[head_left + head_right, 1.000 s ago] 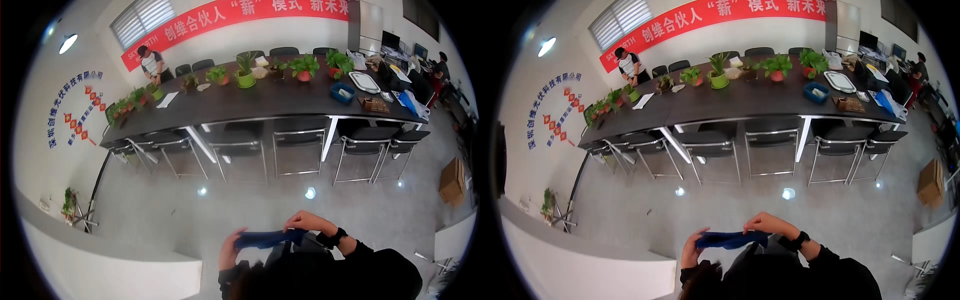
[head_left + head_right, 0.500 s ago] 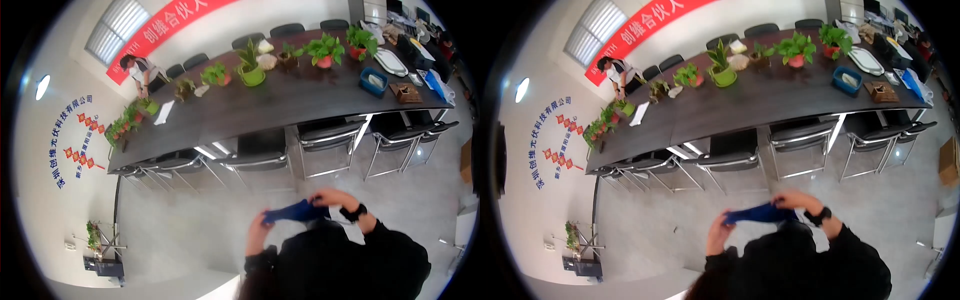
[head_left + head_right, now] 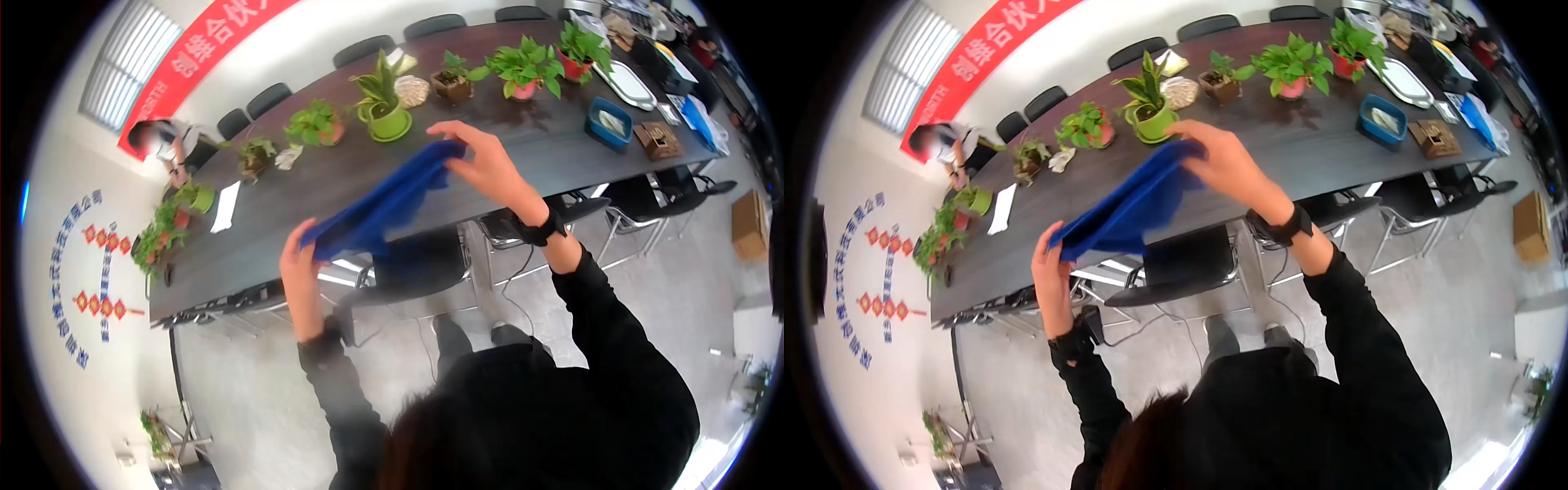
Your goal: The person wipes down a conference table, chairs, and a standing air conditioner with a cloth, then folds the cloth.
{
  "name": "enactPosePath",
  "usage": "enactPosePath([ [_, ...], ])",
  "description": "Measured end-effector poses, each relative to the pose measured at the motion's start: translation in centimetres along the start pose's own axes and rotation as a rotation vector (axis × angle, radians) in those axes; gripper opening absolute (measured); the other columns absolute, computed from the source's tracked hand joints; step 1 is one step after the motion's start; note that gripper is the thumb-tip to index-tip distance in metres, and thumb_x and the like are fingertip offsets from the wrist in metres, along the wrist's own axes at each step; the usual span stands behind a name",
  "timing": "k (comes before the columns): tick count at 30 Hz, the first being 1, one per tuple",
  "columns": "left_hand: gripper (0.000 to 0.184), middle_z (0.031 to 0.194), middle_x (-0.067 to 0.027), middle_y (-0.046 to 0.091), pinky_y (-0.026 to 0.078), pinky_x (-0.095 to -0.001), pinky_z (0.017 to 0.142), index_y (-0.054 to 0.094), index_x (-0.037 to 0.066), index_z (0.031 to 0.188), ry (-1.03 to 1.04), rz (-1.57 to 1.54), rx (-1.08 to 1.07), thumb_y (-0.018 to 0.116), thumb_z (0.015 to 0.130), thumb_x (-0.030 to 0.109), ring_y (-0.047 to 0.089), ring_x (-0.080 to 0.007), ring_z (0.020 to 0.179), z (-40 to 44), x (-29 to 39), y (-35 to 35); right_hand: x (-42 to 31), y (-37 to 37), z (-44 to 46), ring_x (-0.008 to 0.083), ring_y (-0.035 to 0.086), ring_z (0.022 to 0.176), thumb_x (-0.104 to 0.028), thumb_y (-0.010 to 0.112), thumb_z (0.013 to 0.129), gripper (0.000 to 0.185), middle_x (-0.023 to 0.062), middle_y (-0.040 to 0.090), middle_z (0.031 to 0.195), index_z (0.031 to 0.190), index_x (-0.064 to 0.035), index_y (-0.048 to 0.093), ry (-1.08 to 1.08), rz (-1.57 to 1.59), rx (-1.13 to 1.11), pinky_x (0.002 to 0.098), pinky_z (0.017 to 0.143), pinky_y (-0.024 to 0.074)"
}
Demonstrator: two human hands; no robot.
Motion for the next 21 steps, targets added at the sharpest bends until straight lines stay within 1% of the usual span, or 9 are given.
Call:
enactPosePath([
  [3, 0.031, 0.109, -0.0083, 0.064, 0.050, -0.0205, 0.066, 0.061, 0.001, 0.123, 0.063, 0.121, -0.162, 0.053, 0.093, 0.004, 0.063, -0.0100, 0.082, 7.7, -2.5, -0.9, 4.7, 0.8, 1.6, 0.0235, 0.063, 0.091, 0.007, 0.064, 0.072, 0.030, 0.0083, 0.066, 0.103, 0.100, -0.0024, 0.068, 0.054, -0.088, 0.024, 0.0322, 0.078, 0.0493],
  [7, 0.034, 0.094, -0.0125, 0.068, 0.056, -0.0257, 0.063, 0.061, 0.001, 0.123, -0.129, 0.320, -0.365, 0.049, 0.091, -0.003, 0.070, -0.0168, 0.075, 14.7, -16.0, -3.1, 14.8, 5.7, -3.0, 0.0300, 0.063, 0.090, -0.004, 0.065, 0.077, 0.020, 0.0095, 0.067, 0.094, 0.096, -0.0051, 0.069, 0.120, -0.310, -0.144, 0.0355, 0.078, 0.0505],
  [8, 0.034, 0.088, -0.0178, 0.071, 0.057, -0.0261, 0.065, 0.062, -0.003, 0.118, -0.106, 0.410, -0.391, 0.049, 0.087, -0.003, 0.071, -0.0171, 0.071, 15.4, -19.4, -3.2, 16.9, 7.2, -4.6, 0.0308, 0.063, 0.090, -0.008, 0.066, 0.079, 0.017, 0.0097, 0.067, 0.094, 0.095, -0.0056, 0.070, 0.102, -0.439, -0.204, 0.0369, 0.080, 0.0504],
  [9, 0.034, 0.088, -0.0178, 0.071, 0.057, -0.0261, 0.065, 0.062, -0.003, 0.118, -0.117, 0.398, -0.402, 0.049, 0.087, -0.003, 0.071, -0.0171, 0.071, 15.6, -21.6, -3.3, 18.9, 8.4, -6.5, 0.0308, 0.063, 0.090, -0.008, 0.066, 0.079, 0.017, 0.0097, 0.067, 0.094, 0.095, -0.0056, 0.070, 0.117, -0.449, -0.211, 0.0369, 0.080, 0.0504],
  [11, 0.033, 0.086, -0.0168, 0.071, 0.057, -0.0264, 0.065, 0.062, -0.005, 0.117, -0.297, 0.498, -0.530, 0.050, 0.086, -0.002, 0.072, -0.0185, 0.073, 14.9, -26.9, -3.0, 22.6, 10.5, -10.8, 0.0337, 0.062, 0.093, -0.013, 0.066, 0.079, 0.021, 0.0132, 0.067, 0.096, 0.098, -0.0063, 0.071, 0.279, -0.564, -0.281, 0.0415, 0.083, 0.0500],
  [15, 0.028, 0.085, -0.0169, 0.071, 0.058, -0.0288, 0.065, 0.063, -0.007, 0.111, -0.578, 0.503, -0.624, 0.052, 0.086, 0.002, 0.072, -0.0205, 0.074, 14.4, -34.3, -4.3, 25.0, 13.2, -14.9, 0.0337, 0.061, 0.093, -0.015, 0.064, 0.081, 0.020, 0.0138, 0.066, 0.096, 0.097, -0.0077, 0.071, 0.380, -0.601, -0.379, 0.0432, 0.081, 0.0500],
  [17, 0.026, 0.089, -0.0179, 0.072, 0.058, -0.0298, 0.062, 0.060, -0.003, 0.113, -0.807, 0.362, -0.578, 0.054, 0.089, 0.005, 0.072, -0.0215, 0.073, 14.6, -37.8, -5.4, 26.6, 13.5, -15.6, 0.0350, 0.063, 0.088, -0.016, 0.063, 0.082, 0.019, 0.0142, 0.066, 0.090, 0.098, -0.0072, 0.071, 0.563, -0.627, -0.377, 0.0451, 0.077, 0.0505],
  [19, 0.027, 0.090, -0.0174, 0.072, 0.060, -0.0339, 0.062, 0.058, -0.002, 0.115, -0.863, 0.350, -0.561, 0.055, 0.089, 0.007, 0.072, -0.0242, 0.072, 16.1, -39.9, -6.1, 27.4, 13.4, -13.8, 0.0354, 0.064, 0.088, -0.018, 0.063, 0.083, 0.020, 0.0150, 0.067, 0.089, 0.097, -0.0069, 0.071, 0.679, -0.658, -0.377, 0.0451, 0.077, 0.0512],
  [21, 0.031, 0.107, -0.0228, 0.067, 0.059, -0.0390, 0.076, 0.057, -0.001, 0.119, -0.742, -0.121, -0.476, 0.056, 0.090, 0.010, 0.069, -0.0285, 0.096, 18.5, -41.2, -5.8, 28.6, 13.2, -11.3, 0.0358, 0.065, 0.087, -0.020, 0.062, 0.083, 0.021, 0.0157, 0.068, 0.088, 0.097, -0.0066, 0.071, 0.794, -0.685, -0.369, 0.0451, 0.077, 0.0519],
])
Point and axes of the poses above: each hand's wrist, its own z-axis towards the middle knuckle, its own y-axis out of the palm, x = y × z, the point moved 8 cm from there along z, towards the middle knuckle
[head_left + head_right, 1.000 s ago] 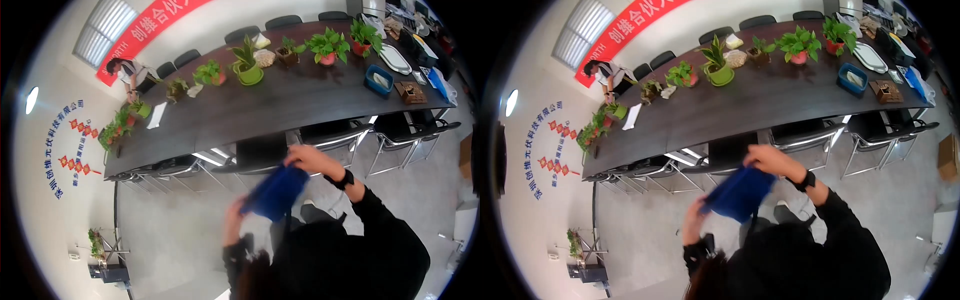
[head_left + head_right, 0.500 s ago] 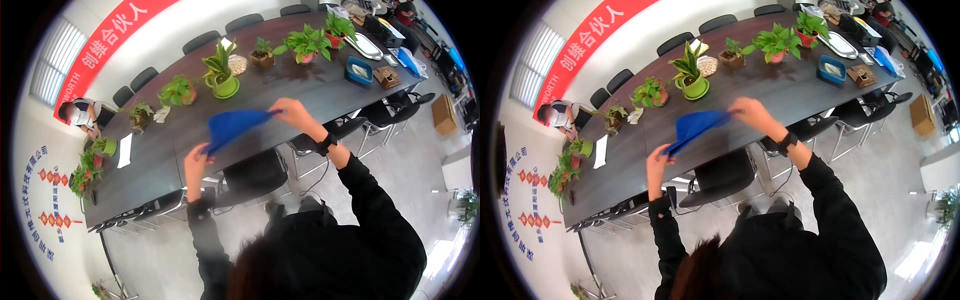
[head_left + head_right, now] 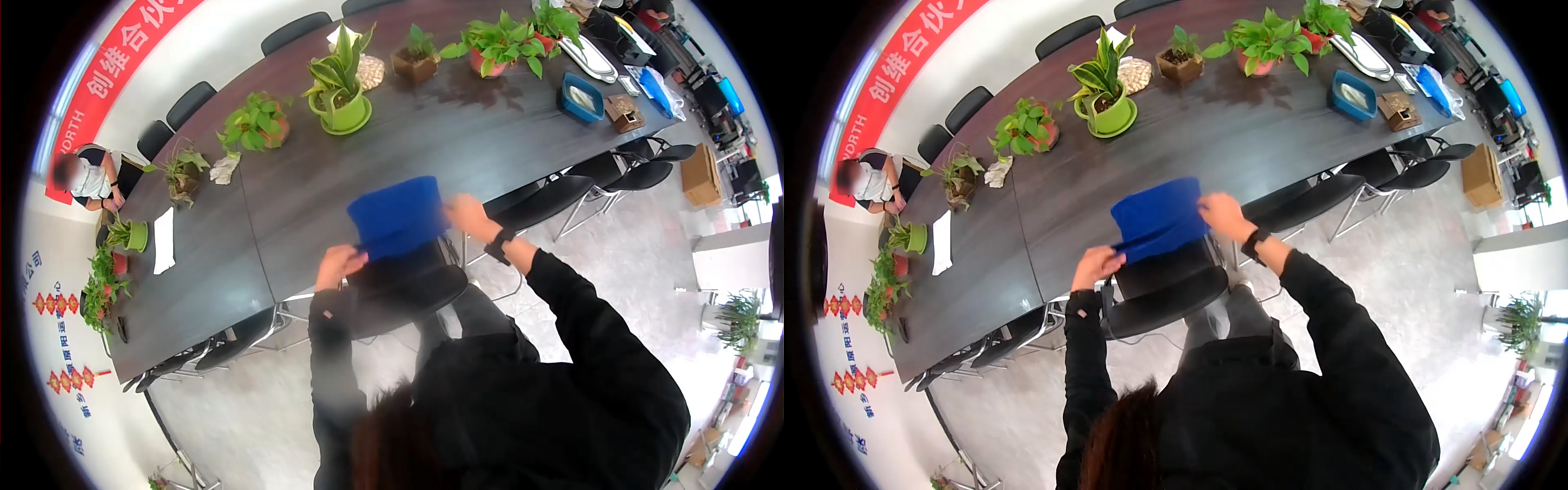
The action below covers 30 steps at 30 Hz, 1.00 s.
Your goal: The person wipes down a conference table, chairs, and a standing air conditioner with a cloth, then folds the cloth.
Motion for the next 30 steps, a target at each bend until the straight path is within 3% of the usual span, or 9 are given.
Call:
enactPosePath([
  [2, 0.034, 0.117, -0.0238, 0.061, 0.056, -0.0430, 0.084, 0.055, 0.000, 0.123, -0.019, -0.221, 0.084, 0.057, 0.091, 0.013, 0.062, -0.0308, 0.108, -0.2, 5.0, 3.2, 0.3, -0.6, 2.9, 0.0359, 0.066, 0.087, -0.022, 0.060, 0.085, 0.030, 0.0184, 0.068, 0.083, 0.108, -0.0050, 0.067, 0.111, 0.314, 0.038, 0.0451, 0.077, 0.0527],
  [4, 0.038, 0.128, -0.0247, 0.055, 0.052, -0.0470, 0.091, 0.054, 0.000, 0.126, -0.038, -0.445, 0.171, 0.058, 0.092, 0.016, 0.055, -0.0331, 0.121, 0.7, 8.3, 6.2, 0.3, -0.3, 5.7, 0.0351, 0.066, 0.091, -0.026, 0.059, 0.087, 0.037, 0.0185, 0.068, 0.093, 0.118, -0.0065, 0.061, 0.147, 0.221, 0.137, 0.0449, 0.080, 0.0526],
  [6, 0.047, 0.142, -0.0260, 0.041, 0.042, -0.0549, 0.100, 0.049, 0.002, 0.133, 0.205, 0.002, 0.474, 0.059, 0.093, 0.023, 0.042, -0.0374, 0.132, 1.1, 11.7, 6.4, 0.0, 1.1, 7.5, 0.0343, 0.066, 0.096, -0.031, 0.058, 0.090, 0.044, 0.0185, 0.068, 0.104, 0.128, -0.0080, 0.056, 0.183, 0.125, 0.227, 0.0446, 0.083, 0.0525],
  [7, 0.047, 0.142, -0.0260, 0.041, 0.042, -0.0549, 0.100, 0.049, 0.002, 0.133, 0.186, 0.002, 0.479, 0.059, 0.093, 0.023, 0.042, -0.0374, 0.132, 3.2, 10.5, 6.8, -1.6, 1.5, 8.1, 0.0352, 0.061, 0.106, -0.033, 0.057, 0.090, 0.049, 0.0212, 0.063, 0.114, 0.132, -0.0078, 0.051, 0.021, 0.099, 0.318, 0.0450, 0.090, 0.0491],
  [9, 0.051, 0.145, -0.0246, 0.037, 0.036, -0.0597, 0.101, 0.046, 0.007, 0.138, 0.832, 1.017, 0.637, 0.058, 0.093, 0.028, 0.041, -0.0414, 0.131, 4.9, 12.0, 10.1, -2.3, 3.8, 8.7, 0.0362, 0.055, 0.117, -0.035, 0.057, 0.090, 0.054, 0.0240, 0.058, 0.125, 0.136, -0.0075, 0.047, -0.132, 0.080, 0.390, 0.0454, 0.096, 0.0458],
  [12, 0.059, 0.152, -0.0188, 0.032, 0.026, -0.0604, 0.108, 0.041, 0.017, 0.145, 0.776, 1.578, 0.448, 0.056, 0.092, 0.038, 0.030, -0.0371, 0.140, 6.6, 8.6, 15.5, -2.0, 8.7, 8.9, 0.0358, 0.037, 0.135, -0.040, 0.054, 0.093, 0.056, 0.0191, 0.039, 0.147, 0.141, -0.0116, 0.045, -0.334, -0.201, 0.296, 0.0487, 0.110, 0.0315],
  [14, 0.060, 0.153, -0.0168, 0.030, 0.022, -0.0600, 0.110, 0.039, 0.019, 0.147, 0.736, 1.660, 0.332, 0.054, 0.093, 0.041, 0.028, -0.0352, 0.141, 8.5, 5.2, 15.3, -0.1, 10.7, 8.1, 0.0326, 0.028, 0.142, -0.040, 0.053, 0.093, 0.058, 0.0155, 0.033, 0.152, 0.144, -0.0139, 0.042, -0.353, -0.204, 0.213, 0.0502, 0.115, 0.0212],
  [19, 0.062, 0.153, -0.0146, 0.031, 0.016, -0.0565, 0.114, 0.040, 0.020, 0.147, 0.679, 1.589, 0.288, 0.056, 0.090, 0.037, 0.027, -0.0336, 0.142, 10.5, 5.9, 14.6, 0.3, 10.4, 10.3, 0.0324, 0.029, 0.142, -0.036, 0.053, 0.092, 0.056, 0.0143, 0.035, 0.151, 0.143, -0.0141, 0.044, -0.323, -0.139, 0.170, 0.0490, 0.115, 0.0204],
  [30, 0.059, 0.152, -0.0122, 0.034, 0.021, -0.0545, 0.112, 0.039, 0.022, 0.147, 0.799, 1.587, 0.394, 0.053, 0.092, 0.038, 0.031, -0.0311, 0.140, 22.1, 13.7, 9.8, -0.1, 11.6, 26.0, 0.0317, 0.027, 0.142, -0.040, 0.045, 0.095, 0.055, 0.0138, 0.036, 0.151, 0.145, -0.0166, 0.042, -0.390, -0.201, 0.214, 0.0492, 0.116, 0.0189],
])
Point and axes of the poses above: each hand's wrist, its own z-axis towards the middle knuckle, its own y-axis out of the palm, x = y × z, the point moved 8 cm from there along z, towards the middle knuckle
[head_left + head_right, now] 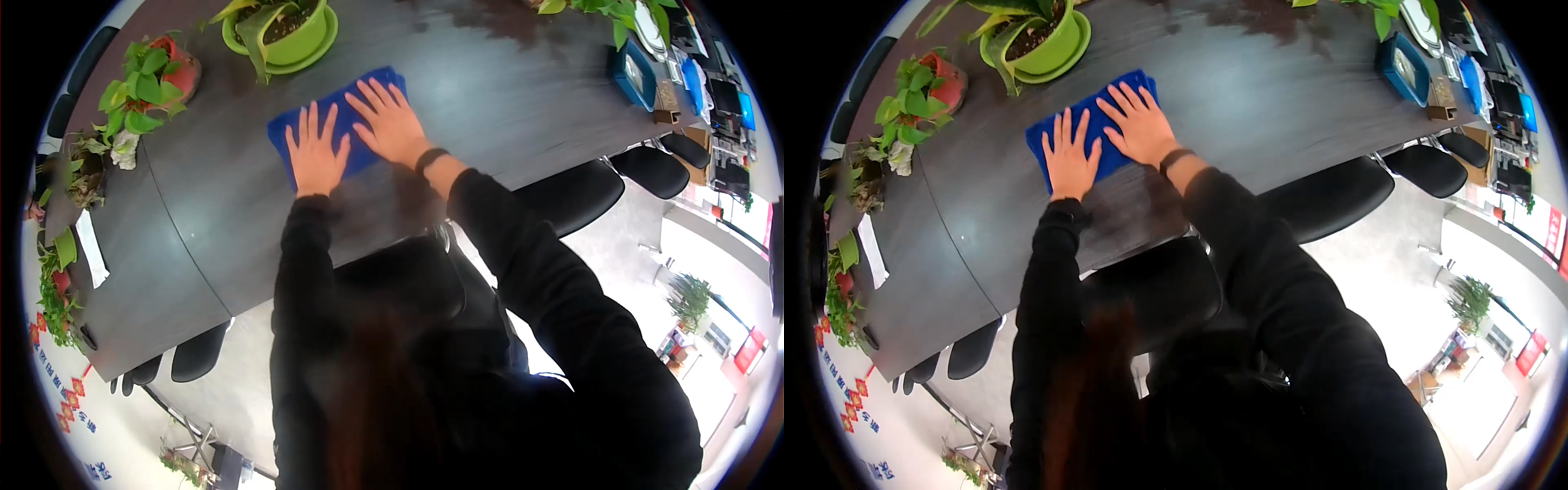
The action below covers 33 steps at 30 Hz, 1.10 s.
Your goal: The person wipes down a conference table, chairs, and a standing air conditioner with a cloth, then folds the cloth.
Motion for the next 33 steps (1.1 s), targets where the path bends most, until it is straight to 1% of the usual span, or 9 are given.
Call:
enactPosePath([
  [4, 0.058, 0.151, -0.0124, 0.035, 0.024, -0.0569, 0.110, 0.042, 0.024, 0.145, -0.020, 0.033, 0.067, 0.054, 0.091, 0.039, 0.034, -0.0313, 0.138, 2.8, -2.3, 1.1, 1.3, 1.9, 3.6, 0.0307, 0.028, 0.142, -0.043, 0.043, 0.096, 0.054, 0.0125, 0.036, 0.151, 0.144, -0.0183, 0.043, -0.027, -0.073, 0.028, 0.0490, 0.116, 0.0197],
  [8, 0.058, 0.152, -0.0187, 0.031, 0.026, -0.0565, 0.110, 0.039, 0.023, 0.147, -0.080, 0.065, 0.125, 0.052, 0.093, 0.041, 0.035, -0.0331, 0.137, 4.2, -3.9, 1.6, 2.0, 3.2, 6.6, 0.0288, 0.029, 0.142, -0.045, 0.041, 0.097, 0.053, 0.0104, 0.038, 0.151, 0.144, -0.0205, 0.044, -0.052, -0.105, 0.047, 0.0474, 0.117, 0.0191],
  [9, 0.054, 0.147, -0.0217, 0.034, 0.028, -0.0550, 0.109, 0.042, 0.015, 0.143, -0.114, 0.017, 0.168, 0.052, 0.096, 0.040, 0.035, -0.0357, 0.136, 4.3, -4.3, 1.2, 2.1, 3.5, 7.3, 0.0288, 0.029, 0.142, -0.045, 0.041, 0.097, 0.053, 0.0104, 0.038, 0.151, 0.144, -0.0205, 0.044, -0.055, -0.102, 0.044, 0.0474, 0.117, 0.0191],
  [13, 0.046, 0.134, -0.0205, 0.044, 0.029, -0.0534, 0.108, 0.048, 0.006, 0.129, -0.202, 0.036, 0.228, 0.054, 0.095, 0.037, 0.038, -0.0376, 0.132, 4.6, -5.2, 1.1, 2.4, 3.7, 8.8, 0.0286, 0.030, 0.142, -0.045, 0.040, 0.097, 0.053, 0.0103, 0.038, 0.151, 0.144, -0.0206, 0.044, -0.058, -0.125, 0.052, 0.0471, 0.117, 0.0189],
  [18, 0.045, 0.136, -0.0201, 0.044, 0.029, -0.0537, 0.108, 0.048, 0.007, 0.130, -0.195, 0.049, 0.214, 0.054, 0.096, 0.036, 0.037, -0.0368, 0.134, 4.9, -5.1, 1.4, 2.4, 3.6, 8.8, 0.0286, 0.030, 0.142, -0.046, 0.040, 0.097, 0.054, 0.0103, 0.039, 0.150, 0.144, -0.0201, 0.044, -0.055, -0.127, 0.064, 0.0473, 0.117, 0.0188],
  [20, 0.045, 0.136, -0.0198, 0.044, 0.029, -0.0538, 0.109, 0.048, 0.007, 0.131, -0.174, 0.062, 0.225, 0.053, 0.096, 0.036, 0.037, -0.0366, 0.134, 4.9, -4.7, 1.3, 2.3, 3.2, 8.7, 0.0308, 0.032, 0.140, -0.043, 0.043, 0.096, 0.052, 0.0123, 0.040, 0.149, 0.142, -0.0174, 0.045, -0.059, -0.091, 0.088, 0.0482, 0.115, 0.0229],
  [23, 0.049, 0.143, -0.0181, 0.041, 0.028, -0.0550, 0.109, 0.045, 0.010, 0.138, -0.187, 0.134, 0.194, 0.048, 0.098, 0.037, 0.037, -0.0369, 0.135, 5.2, -4.7, 1.7, 2.5, 3.1, 9.1, 0.0277, 0.027, 0.143, -0.045, 0.039, 0.097, 0.054, 0.0102, 0.037, 0.152, 0.145, -0.0194, 0.042, -0.031, -0.112, 0.067, 0.0478, 0.117, 0.0168],
  [27, 0.054, 0.150, -0.0174, 0.036, 0.027, -0.0558, 0.110, 0.038, 0.015, 0.146, -0.279, 0.291, 0.214, 0.040, 0.100, 0.042, 0.034, -0.0392, 0.137, 3.9, -3.9, 2.4, 1.6, 3.1, 7.3, 0.0283, 0.025, 0.144, -0.043, 0.038, 0.098, 0.053, 0.0102, 0.035, 0.153, 0.146, -0.0189, 0.041, 0.096, -0.107, 0.119, 0.0481, 0.117, 0.0144],
  [33, 0.063, 0.155, -0.0215, 0.025, 0.022, -0.0562, 0.113, 0.029, 0.007, 0.150, -0.204, 0.212, 0.020, 0.041, 0.100, 0.043, 0.026, -0.0426, 0.141, -7.8, 2.5, 0.1, -4.1, -0.5, -6.9, 0.0305, 0.022, 0.145, -0.038, 0.044, 0.097, 0.055, 0.0142, 0.030, 0.155, 0.146, -0.0128, 0.040, 0.104, 0.022, 0.038, 0.0483, 0.117, 0.0136],
])
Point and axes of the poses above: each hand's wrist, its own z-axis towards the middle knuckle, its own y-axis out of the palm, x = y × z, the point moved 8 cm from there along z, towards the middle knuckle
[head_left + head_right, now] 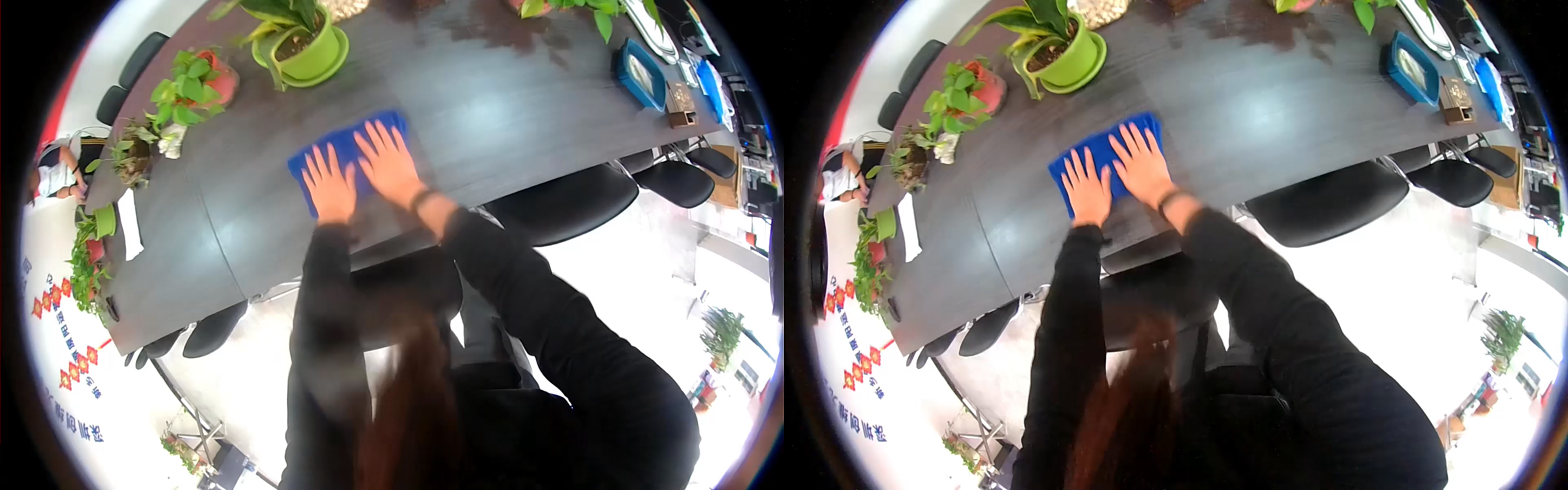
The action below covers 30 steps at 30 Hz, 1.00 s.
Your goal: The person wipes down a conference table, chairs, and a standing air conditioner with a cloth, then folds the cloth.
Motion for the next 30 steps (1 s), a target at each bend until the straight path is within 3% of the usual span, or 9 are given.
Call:
enactPosePath([
  [3, 0.070, 0.156, -0.0214, 0.021, 0.018, -0.0551, 0.115, 0.029, 0.008, 0.150, 0.056, -0.008, -0.183, 0.050, 0.094, 0.044, 0.021, -0.0428, 0.143, -7.1, 0.8, -1.5, -1.9, -2.4, -6.9, 0.0312, 0.022, 0.145, -0.037, 0.046, 0.096, 0.056, 0.0147, 0.030, 0.154, 0.146, -0.0120, 0.040, -0.044, 0.075, -0.086, 0.0484, 0.117, 0.0145],
  [10, 0.072, 0.156, -0.0181, 0.024, 0.020, -0.0536, 0.115, 0.034, 0.011, 0.149, 0.031, -0.070, -0.208, 0.056, 0.090, 0.047, 0.023, -0.0399, 0.143, -11.4, 0.5, -3.9, -4.2, -2.6, -10.2, 0.0315, 0.021, 0.145, -0.039, 0.049, 0.094, 0.059, 0.0160, 0.030, 0.154, 0.145, -0.0109, 0.040, -0.086, 0.037, -0.182, 0.0489, 0.117, 0.0134],
  [13, 0.072, 0.156, -0.0184, 0.026, 0.020, -0.0533, 0.115, 0.035, 0.011, 0.148, 0.007, -0.094, -0.198, 0.058, 0.089, 0.046, 0.024, -0.0397, 0.142, -10.0, -1.0, -3.6, -4.1, -1.9, -7.7, 0.0317, 0.022, 0.145, -0.040, 0.051, 0.092, 0.061, 0.0162, 0.032, 0.153, 0.144, -0.0107, 0.041, -0.189, 0.142, -0.203, 0.0491, 0.117, 0.0132],
  [18, 0.070, 0.155, -0.0178, 0.027, 0.020, -0.0524, 0.114, 0.034, 0.012, 0.149, -0.035, -0.090, -0.091, 0.058, 0.090, 0.042, 0.026, -0.0387, 0.142, -5.1, -5.4, -2.3, -5.1, 1.1, -1.0, 0.0318, 0.026, 0.143, -0.040, 0.054, 0.089, 0.061, 0.0162, 0.035, 0.151, 0.143, -0.0116, 0.043, -0.170, 0.109, -0.144, 0.0483, 0.116, 0.0173],
  [20, 0.067, 0.155, -0.0170, 0.028, 0.021, -0.0524, 0.113, 0.034, 0.014, 0.149, -0.048, -0.087, -0.056, 0.055, 0.092, 0.040, 0.028, -0.0388, 0.140, -3.1, -7.2, -2.0, -5.6, 2.5, 1.8, 0.0318, 0.024, 0.143, -0.042, 0.050, 0.090, 0.061, 0.0161, 0.035, 0.151, 0.143, -0.0116, 0.044, -0.175, 0.092, -0.111, 0.0490, 0.117, 0.0138],
  [30, 0.062, 0.153, -0.0149, 0.033, 0.023, -0.0515, 0.113, 0.039, 0.016, 0.147, -0.102, -0.041, 0.083, 0.052, 0.092, 0.044, 0.032, -0.0362, 0.140, 7.0, -17.5, 0.9, -8.3, 9.3, 16.1, 0.0309, 0.027, 0.142, -0.046, 0.047, 0.091, 0.060, 0.0142, 0.036, 0.151, 0.143, -0.0152, 0.045, -0.225, 0.072, -0.020, 0.0491, 0.117, 0.0154],
])
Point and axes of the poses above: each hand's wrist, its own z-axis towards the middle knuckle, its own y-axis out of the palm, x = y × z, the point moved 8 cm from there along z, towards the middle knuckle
